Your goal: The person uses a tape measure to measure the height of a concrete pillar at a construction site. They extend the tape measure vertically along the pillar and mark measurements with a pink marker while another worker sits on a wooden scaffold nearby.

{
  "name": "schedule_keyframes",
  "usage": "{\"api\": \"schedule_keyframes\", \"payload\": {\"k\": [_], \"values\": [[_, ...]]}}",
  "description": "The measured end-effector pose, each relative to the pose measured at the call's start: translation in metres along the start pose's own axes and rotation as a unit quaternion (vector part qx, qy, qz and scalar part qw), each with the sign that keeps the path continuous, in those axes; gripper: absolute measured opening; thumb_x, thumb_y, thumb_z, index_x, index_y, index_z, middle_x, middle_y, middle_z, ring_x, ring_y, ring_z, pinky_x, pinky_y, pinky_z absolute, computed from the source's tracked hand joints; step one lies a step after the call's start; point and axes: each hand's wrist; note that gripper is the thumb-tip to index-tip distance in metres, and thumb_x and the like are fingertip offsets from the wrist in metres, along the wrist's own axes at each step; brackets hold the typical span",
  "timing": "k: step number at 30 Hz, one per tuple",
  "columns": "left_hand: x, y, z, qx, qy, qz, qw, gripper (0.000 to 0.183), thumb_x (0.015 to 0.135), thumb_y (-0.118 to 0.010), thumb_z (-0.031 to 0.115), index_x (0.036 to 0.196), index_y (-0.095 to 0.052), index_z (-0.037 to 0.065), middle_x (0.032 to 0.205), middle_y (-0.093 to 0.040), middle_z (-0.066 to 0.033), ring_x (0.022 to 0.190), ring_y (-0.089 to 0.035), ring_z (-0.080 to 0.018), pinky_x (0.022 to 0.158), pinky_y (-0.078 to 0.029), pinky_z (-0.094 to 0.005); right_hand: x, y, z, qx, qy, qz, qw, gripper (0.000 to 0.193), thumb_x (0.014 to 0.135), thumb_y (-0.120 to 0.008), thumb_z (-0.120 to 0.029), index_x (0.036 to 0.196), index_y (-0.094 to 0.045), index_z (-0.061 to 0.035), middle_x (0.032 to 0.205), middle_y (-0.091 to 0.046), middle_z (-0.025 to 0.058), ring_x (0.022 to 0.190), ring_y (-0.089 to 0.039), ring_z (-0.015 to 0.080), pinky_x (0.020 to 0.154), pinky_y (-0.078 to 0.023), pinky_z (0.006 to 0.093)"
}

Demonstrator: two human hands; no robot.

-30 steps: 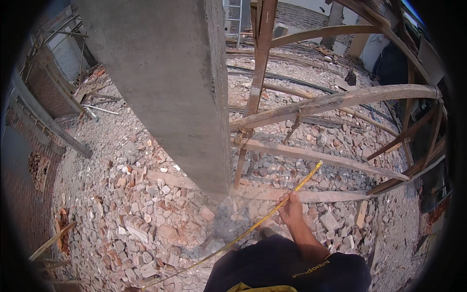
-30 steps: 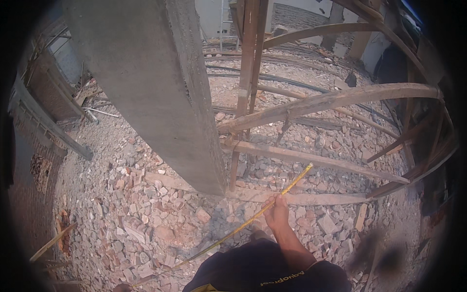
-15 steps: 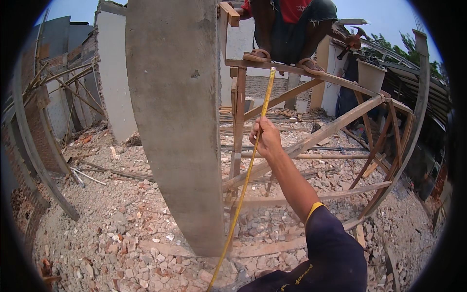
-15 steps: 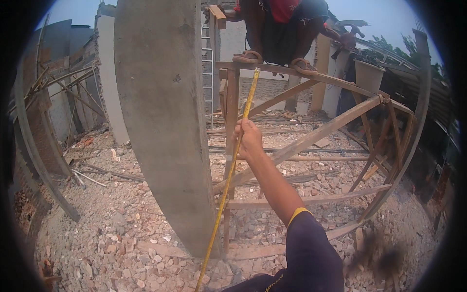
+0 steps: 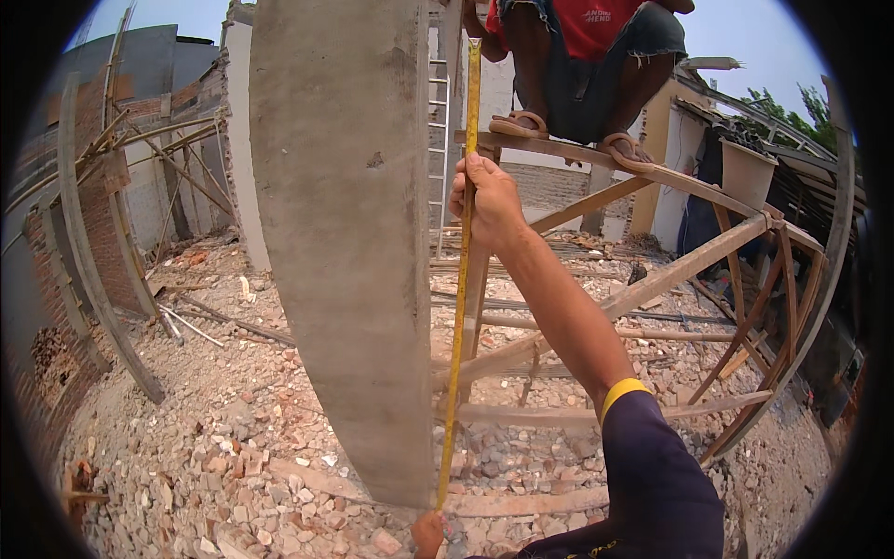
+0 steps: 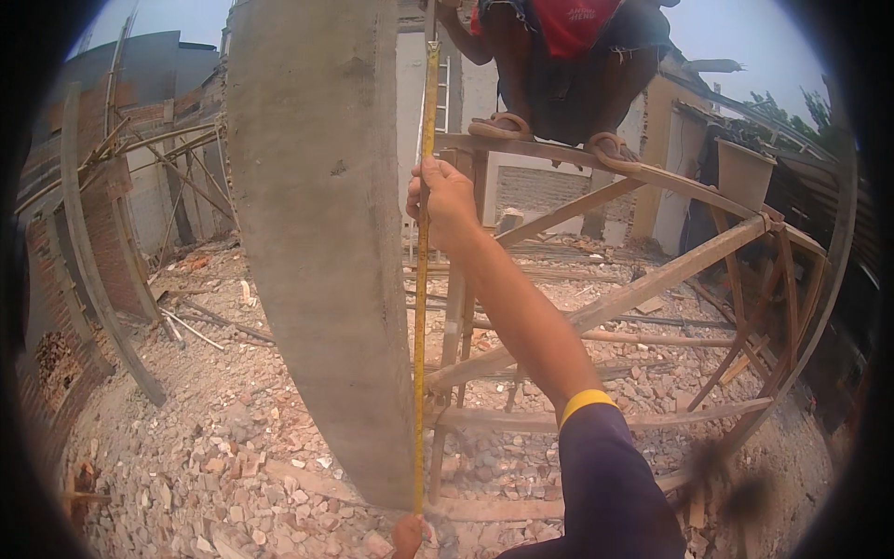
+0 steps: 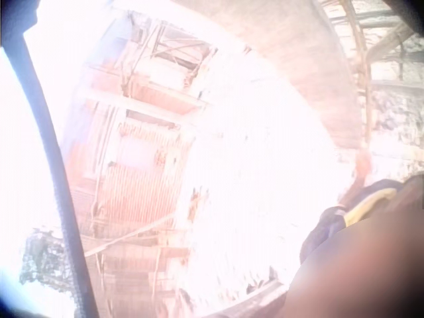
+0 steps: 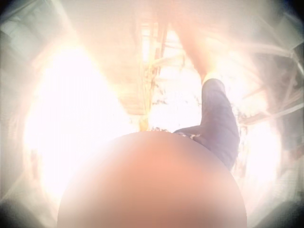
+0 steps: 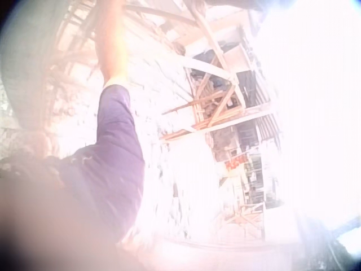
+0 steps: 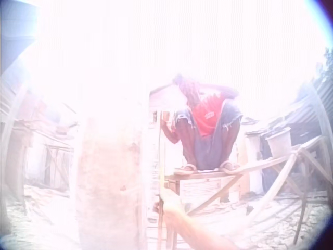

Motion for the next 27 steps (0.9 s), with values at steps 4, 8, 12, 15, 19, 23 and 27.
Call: {"api": "schedule_keyframes", "payload": {"k": [4,8,12,15,19,23,27], "values": [[0.031,0.041,0.072,-0.080,-0.061,0.123,0.987,0.032,0.083,-0.071,0.029,0.105,-0.067,0.005,0.100,-0.068,-0.0193,0.092,-0.066,-0.0364,0.079,-0.051,-0.0445,-0.010,-0.001,-0.003,0.030,0.002,-0.022,0.999,0.028,0.103,-0.049,-0.032,0.093,-0.055,-0.0064,0.065,-0.057,-0.0010,0.059,-0.052,0.0103,0.057,-0.046,0.0282],[0.111,0.146,0.202,-0.186,-0.134,0.183,0.956,0.045,0.086,-0.069,0.026,0.120,-0.059,0.000,0.116,-0.062,-0.0213,0.105,-0.061,-0.0369,0.092,-0.047,-0.0424,-0.033,0.009,0.011,0.019,-0.007,-0.067,0.998,0.029,0.103,-0.050,-0.031,0.093,-0.057,-0.0051,0.066,-0.058,0.0000,0.060,-0.054,0.0101,0.057,-0.047,0.0263],[0.196,0.286,0.362,-0.167,-0.338,0.357,0.855,0.042,0.092,-0.064,0.030,0.119,-0.059,-0.002,0.116,-0.062,-0.0199,0.097,-0.063,-0.0296,0.081,-0.050,-0.0369,-0.053,0.018,0.035,-0.007,-0.019,-0.074,0.997,0.030,0.102,-0.051,-0.030,0.092,-0.061,-0.0035,0.070,-0.059,0.0001,0.061,-0.055,0.0090,0.058,-0.049,0.0256],[0.225,0.363,0.462,-0.119,-0.401,0.390,0.820,0.040,0.091,-0.067,0.031,0.112,-0.065,-0.003,0.106,-0.067,-0.0186,0.085,-0.066,-0.0267,0.075,-0.051,-0.0364,-0.065,0.027,0.049,-0.002,-0.009,-0.089,0.996,0.028,0.103,-0.052,-0.027,0.093,-0.061,-0.0033,0.073,-0.059,-0.0005,0.064,-0.054,0.0072,0.060,-0.047,0.0245],[0.226,0.396,0.527,-0.115,-0.372,0.394,0.832,0.030,0.089,-0.069,0.026,0.095,-0.070,-0.003,0.083,-0.070,-0.0152,0.070,-0.066,-0.0223,0.066,-0.051,-0.0343,-0.072,0.042,0.061,0.003,-0.008,-0.084,0.996,0.026,0.102,-0.052,-0.025,0.096,-0.062,-0.0024,0.076,-0.060,0.0002,0.068,-0.055,0.0079,0.063,-0.048,0.0244],[0.225,0.396,0.550,-0.045,-0.355,0.395,0.846,0.024,0.088,-0.065,0.020,0.083,-0.071,-0.003,0.068,-0.068,-0.0121,0.061,-0.065,-0.0190,0.061,-0.050,-0.0321,-0.073,0.069,0.078,-0.046,0.065,-0.086,0.993,0.026,0.101,-0.054,-0.024,0.107,-0.061,-0.0001,0.085,-0.065,0.0034,0.079,-0.060,0.0113,0.074,-0.050,0.0268],[0.236,0.409,0.577,-0.010,-0.363,0.425,0.829,0.026,0.088,-0.065,0.025,0.082,-0.073,0.001,0.065,-0.067,-0.0072,0.060,-0.062,-0.0133,0.060,-0.049,-0.0307,-0.140,0.132,0.125,-0.258,0.061,-0.049,0.963,0.071,0.086,-0.072,-0.045,0.135,-0.048,0.0006,0.119,-0.062,0.0154,0.110,-0.060,0.0236,0.097,-0.046,0.0384]]}}
Point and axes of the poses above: each hand's wrist, its own x-axis towards the middle knuckle, its own y-axis out of the back of the hand, z = x × y
